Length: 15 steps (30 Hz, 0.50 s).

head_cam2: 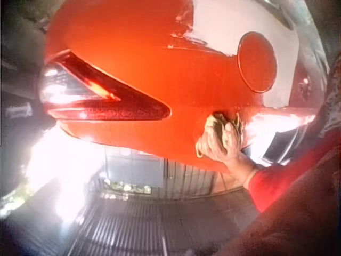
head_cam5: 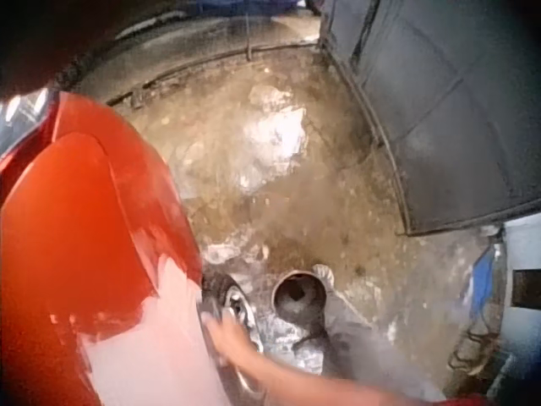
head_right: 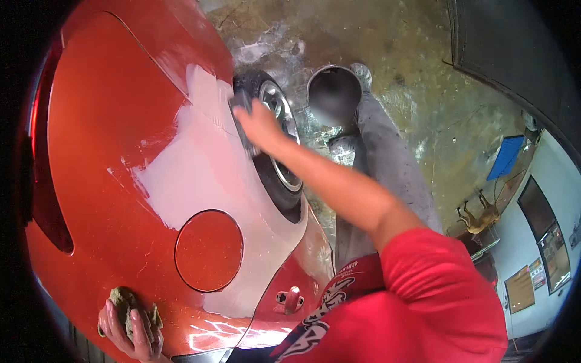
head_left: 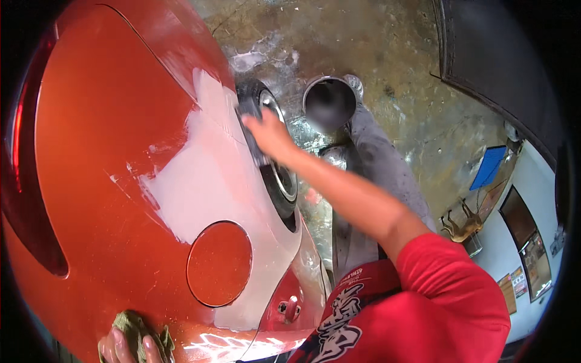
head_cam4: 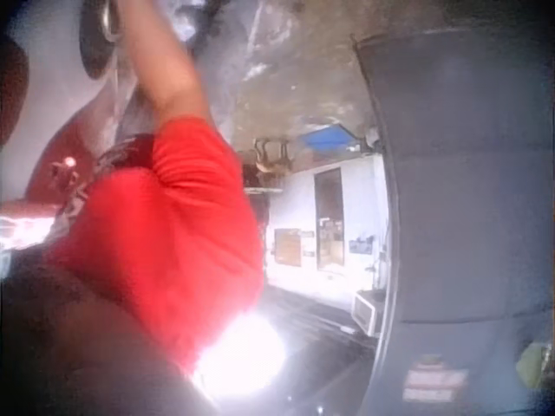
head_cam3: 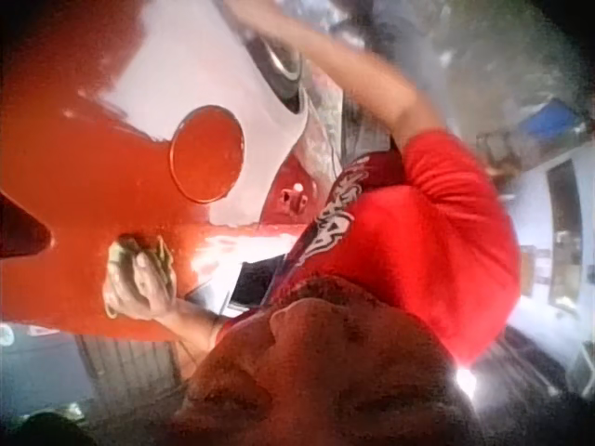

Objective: The person sands a car panel using a sanding block and wipes it with a cloth, closes an umbrella on the ground, and resumes sanding and wiping the car panel.

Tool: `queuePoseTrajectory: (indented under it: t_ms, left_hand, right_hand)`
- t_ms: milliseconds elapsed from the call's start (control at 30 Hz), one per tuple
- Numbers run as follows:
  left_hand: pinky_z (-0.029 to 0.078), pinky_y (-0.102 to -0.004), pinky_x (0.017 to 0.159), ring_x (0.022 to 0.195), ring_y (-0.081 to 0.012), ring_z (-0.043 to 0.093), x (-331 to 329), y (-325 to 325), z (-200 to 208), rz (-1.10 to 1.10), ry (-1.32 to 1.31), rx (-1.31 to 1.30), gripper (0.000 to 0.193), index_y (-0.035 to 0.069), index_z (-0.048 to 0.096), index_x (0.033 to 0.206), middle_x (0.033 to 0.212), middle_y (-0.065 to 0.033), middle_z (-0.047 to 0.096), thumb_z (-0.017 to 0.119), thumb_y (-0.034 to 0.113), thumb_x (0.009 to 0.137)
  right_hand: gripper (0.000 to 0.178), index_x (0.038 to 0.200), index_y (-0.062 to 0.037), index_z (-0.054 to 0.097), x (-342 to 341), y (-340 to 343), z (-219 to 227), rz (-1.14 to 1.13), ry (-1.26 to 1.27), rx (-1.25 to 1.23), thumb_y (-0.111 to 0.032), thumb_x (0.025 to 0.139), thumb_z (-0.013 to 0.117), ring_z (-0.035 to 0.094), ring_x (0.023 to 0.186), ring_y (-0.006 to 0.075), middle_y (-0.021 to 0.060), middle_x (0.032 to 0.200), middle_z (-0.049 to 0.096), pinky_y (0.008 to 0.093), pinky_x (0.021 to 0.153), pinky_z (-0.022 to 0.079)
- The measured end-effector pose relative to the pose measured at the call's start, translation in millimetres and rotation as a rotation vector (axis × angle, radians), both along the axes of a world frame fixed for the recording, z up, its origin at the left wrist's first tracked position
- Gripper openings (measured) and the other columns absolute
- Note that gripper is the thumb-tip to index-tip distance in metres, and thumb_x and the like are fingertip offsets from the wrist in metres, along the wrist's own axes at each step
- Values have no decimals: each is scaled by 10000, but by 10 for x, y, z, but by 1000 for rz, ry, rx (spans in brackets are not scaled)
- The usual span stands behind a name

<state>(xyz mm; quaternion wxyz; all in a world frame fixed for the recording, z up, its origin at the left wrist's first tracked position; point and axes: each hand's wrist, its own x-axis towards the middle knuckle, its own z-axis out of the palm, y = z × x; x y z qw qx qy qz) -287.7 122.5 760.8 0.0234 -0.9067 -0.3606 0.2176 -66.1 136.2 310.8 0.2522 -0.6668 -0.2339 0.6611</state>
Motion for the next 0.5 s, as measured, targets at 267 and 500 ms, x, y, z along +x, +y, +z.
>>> queuePoseTrajectory:
  t_ms: [267,500]
  left_hand:
    - [462,-394,670,773,-254,602,297,201,-110,2,-55,-41,282,98,657,1072,907,-78,659,796,227,863]
    - [461,-395,679,784,-247,596,228,257,-201,-19,-75,-28,302,101,649,1083,913,-72,647,800,233,858]
  right_hand:
    - [389,1193,10,590,-151,-835,554,-201,182,75,-297,955,610,677,965,342,217,1026,687,427,862,508]
    - [404,1026,37,576,71,61,11,105,-53,-58,-360,953,595,674,817,333,245,908,666,435,743,506]
